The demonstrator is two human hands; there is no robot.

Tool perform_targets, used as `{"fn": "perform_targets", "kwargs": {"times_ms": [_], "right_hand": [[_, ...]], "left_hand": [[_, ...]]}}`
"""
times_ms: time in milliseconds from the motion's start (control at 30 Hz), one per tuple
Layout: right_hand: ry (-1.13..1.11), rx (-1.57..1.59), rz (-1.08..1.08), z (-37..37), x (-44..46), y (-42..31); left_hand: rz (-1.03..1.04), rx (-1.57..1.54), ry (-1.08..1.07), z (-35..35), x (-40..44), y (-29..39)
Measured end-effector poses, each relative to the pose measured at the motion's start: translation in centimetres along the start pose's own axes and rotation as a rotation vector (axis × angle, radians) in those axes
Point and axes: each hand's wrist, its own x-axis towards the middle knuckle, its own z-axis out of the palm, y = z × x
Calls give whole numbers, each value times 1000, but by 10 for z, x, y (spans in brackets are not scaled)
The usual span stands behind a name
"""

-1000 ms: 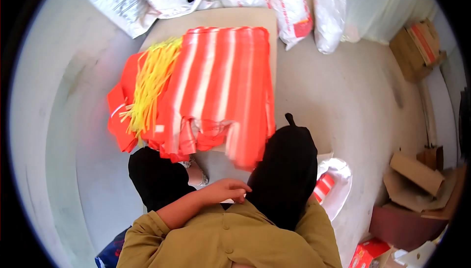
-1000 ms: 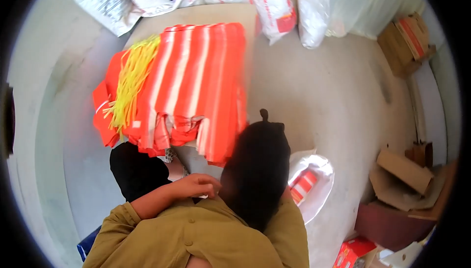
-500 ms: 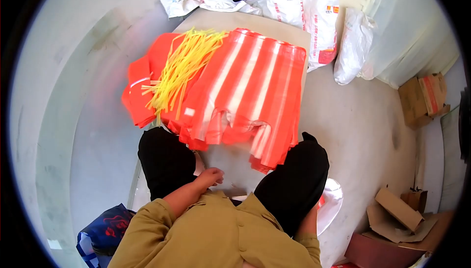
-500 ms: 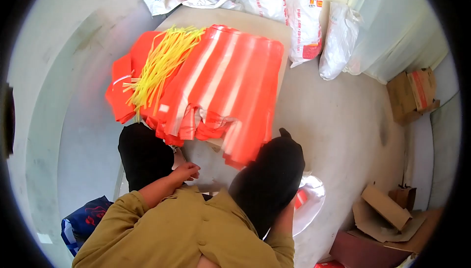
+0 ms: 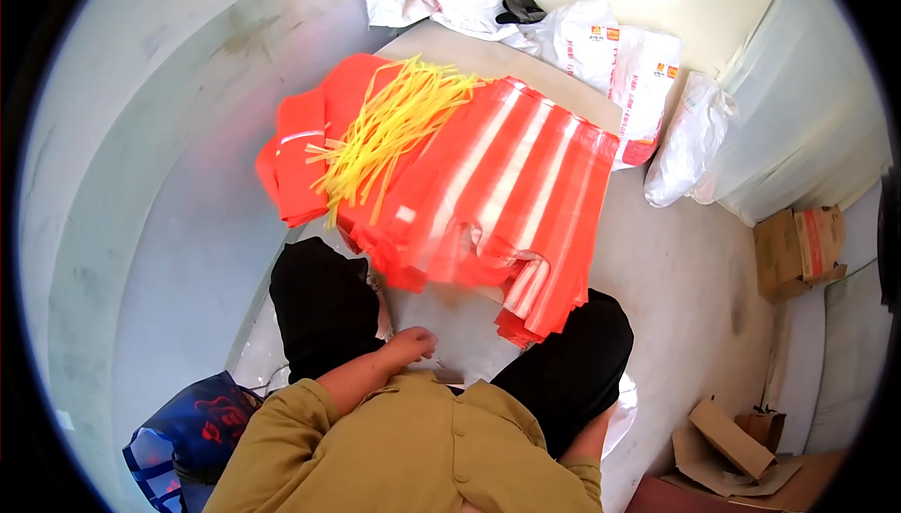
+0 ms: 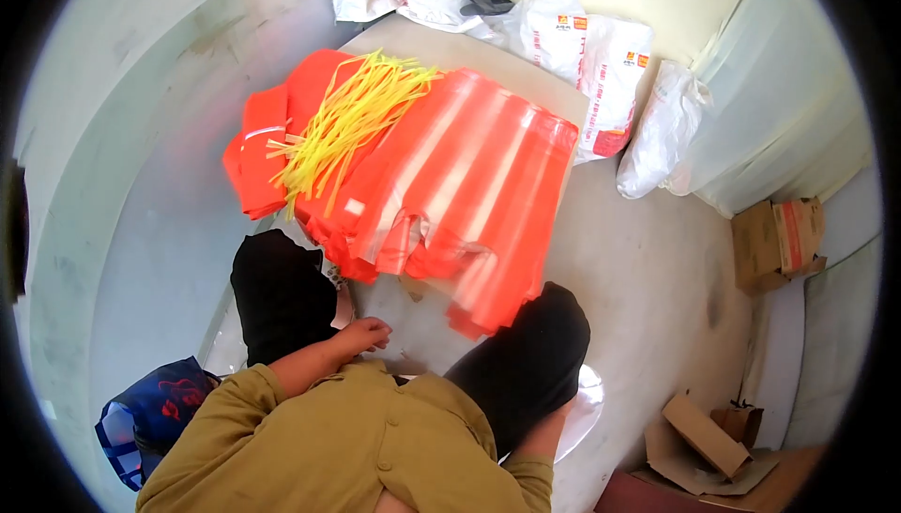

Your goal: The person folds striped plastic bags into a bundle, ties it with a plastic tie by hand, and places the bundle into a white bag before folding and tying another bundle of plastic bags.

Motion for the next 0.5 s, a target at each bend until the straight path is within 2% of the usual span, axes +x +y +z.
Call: {"fn": "perform_targets", "kwargs": {"times_ms": [67,133,267,400,500], "right_hand": [[-12,-12,-18,4,0,-11],[43,-14,-125,7,-6,-24],[409,-116,-589,49,-31,-61],[308,-522,-838,126,-73,-80],[221,-913,-1013,178,-89,-63]], "left_hand": [[17,-4,-10,-1,2,0],[14,1,0,0,1,4],[44,-28,0,-2,9,-6],[21,-18,-7,-1,6,-1],[29,-20,-11,-1,8,-3]]}}
